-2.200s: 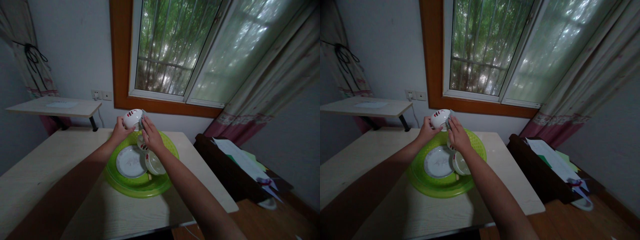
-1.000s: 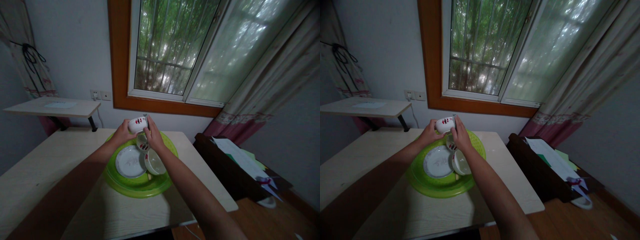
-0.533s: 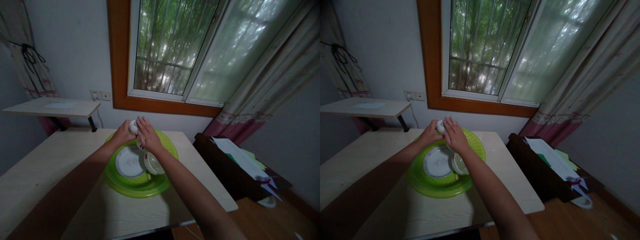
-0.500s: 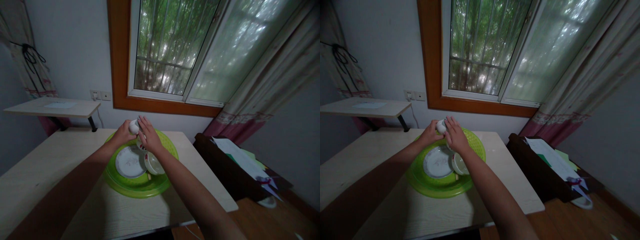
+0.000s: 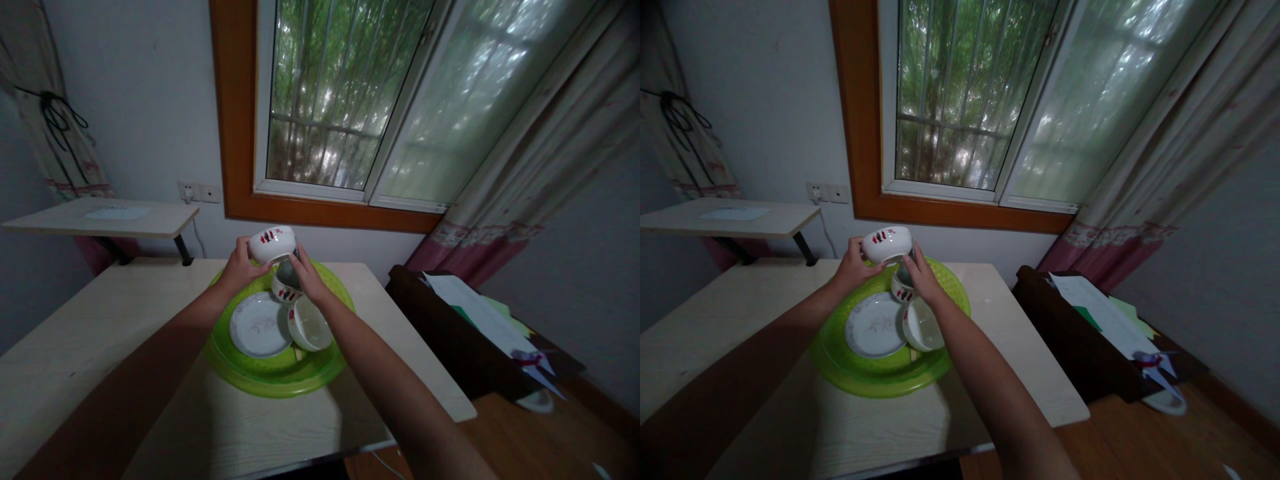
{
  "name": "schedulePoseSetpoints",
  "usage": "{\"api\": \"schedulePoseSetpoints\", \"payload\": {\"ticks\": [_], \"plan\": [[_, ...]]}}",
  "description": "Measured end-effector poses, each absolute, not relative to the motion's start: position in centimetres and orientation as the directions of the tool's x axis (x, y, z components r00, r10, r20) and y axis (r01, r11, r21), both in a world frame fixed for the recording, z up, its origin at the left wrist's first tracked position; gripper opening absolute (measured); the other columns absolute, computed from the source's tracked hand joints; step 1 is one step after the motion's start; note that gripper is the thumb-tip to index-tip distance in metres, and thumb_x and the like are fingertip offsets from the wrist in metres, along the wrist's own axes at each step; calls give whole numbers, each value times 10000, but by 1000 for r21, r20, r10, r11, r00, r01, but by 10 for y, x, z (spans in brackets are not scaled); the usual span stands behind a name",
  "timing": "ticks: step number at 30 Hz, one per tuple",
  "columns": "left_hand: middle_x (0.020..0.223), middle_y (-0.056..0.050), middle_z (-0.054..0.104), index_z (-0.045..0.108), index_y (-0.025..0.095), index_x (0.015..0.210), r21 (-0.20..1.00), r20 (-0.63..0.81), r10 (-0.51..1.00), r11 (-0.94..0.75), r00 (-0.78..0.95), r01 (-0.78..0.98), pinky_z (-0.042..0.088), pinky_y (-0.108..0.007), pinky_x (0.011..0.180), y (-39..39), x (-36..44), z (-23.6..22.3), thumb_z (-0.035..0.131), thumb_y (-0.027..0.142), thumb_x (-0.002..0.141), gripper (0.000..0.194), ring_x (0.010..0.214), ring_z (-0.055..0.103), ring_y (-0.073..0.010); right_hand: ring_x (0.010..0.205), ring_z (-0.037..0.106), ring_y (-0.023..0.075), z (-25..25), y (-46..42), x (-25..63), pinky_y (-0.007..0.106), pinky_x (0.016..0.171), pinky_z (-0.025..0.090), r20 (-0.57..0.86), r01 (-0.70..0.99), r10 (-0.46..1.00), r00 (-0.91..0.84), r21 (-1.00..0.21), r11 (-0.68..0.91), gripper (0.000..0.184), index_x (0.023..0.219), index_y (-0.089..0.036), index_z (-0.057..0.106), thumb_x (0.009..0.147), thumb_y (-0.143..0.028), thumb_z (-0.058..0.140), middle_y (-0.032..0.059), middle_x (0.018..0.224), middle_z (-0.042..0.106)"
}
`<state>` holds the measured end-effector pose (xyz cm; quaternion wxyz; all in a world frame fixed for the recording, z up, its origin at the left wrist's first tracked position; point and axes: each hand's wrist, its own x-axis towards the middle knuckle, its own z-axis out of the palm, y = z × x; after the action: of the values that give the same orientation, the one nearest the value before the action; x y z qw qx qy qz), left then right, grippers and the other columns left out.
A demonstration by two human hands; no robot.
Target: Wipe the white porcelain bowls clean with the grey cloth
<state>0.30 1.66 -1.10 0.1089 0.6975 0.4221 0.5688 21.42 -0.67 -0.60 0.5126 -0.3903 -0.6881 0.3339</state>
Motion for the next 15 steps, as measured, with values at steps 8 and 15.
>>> {"api": "schedulePoseSetpoints", "payload": {"ticks": [8,15], "plan": [[1105,-92,583,361,222,1136,757,603,797,-567,-15,324,579,-335,722,18,3,-11,824,433,631,717,951,660,-219,1452,403,272,-6,-7,211,450,1228,292,506,148,848,-158,-837,527,939,1563,-205,282,823,-611,694,108,1582,404],[1195,-127,568,341,223,1167,807,547,835,-546,65,225,597,-377,767,19,5,-15,796,433,666,709,996,667,-235,1380,463,282,-7,-2,212,458,1188,349,530,144,844,-82,-831,537,895,1506,-194,348,794,-574,732,137,1502,469]]}}
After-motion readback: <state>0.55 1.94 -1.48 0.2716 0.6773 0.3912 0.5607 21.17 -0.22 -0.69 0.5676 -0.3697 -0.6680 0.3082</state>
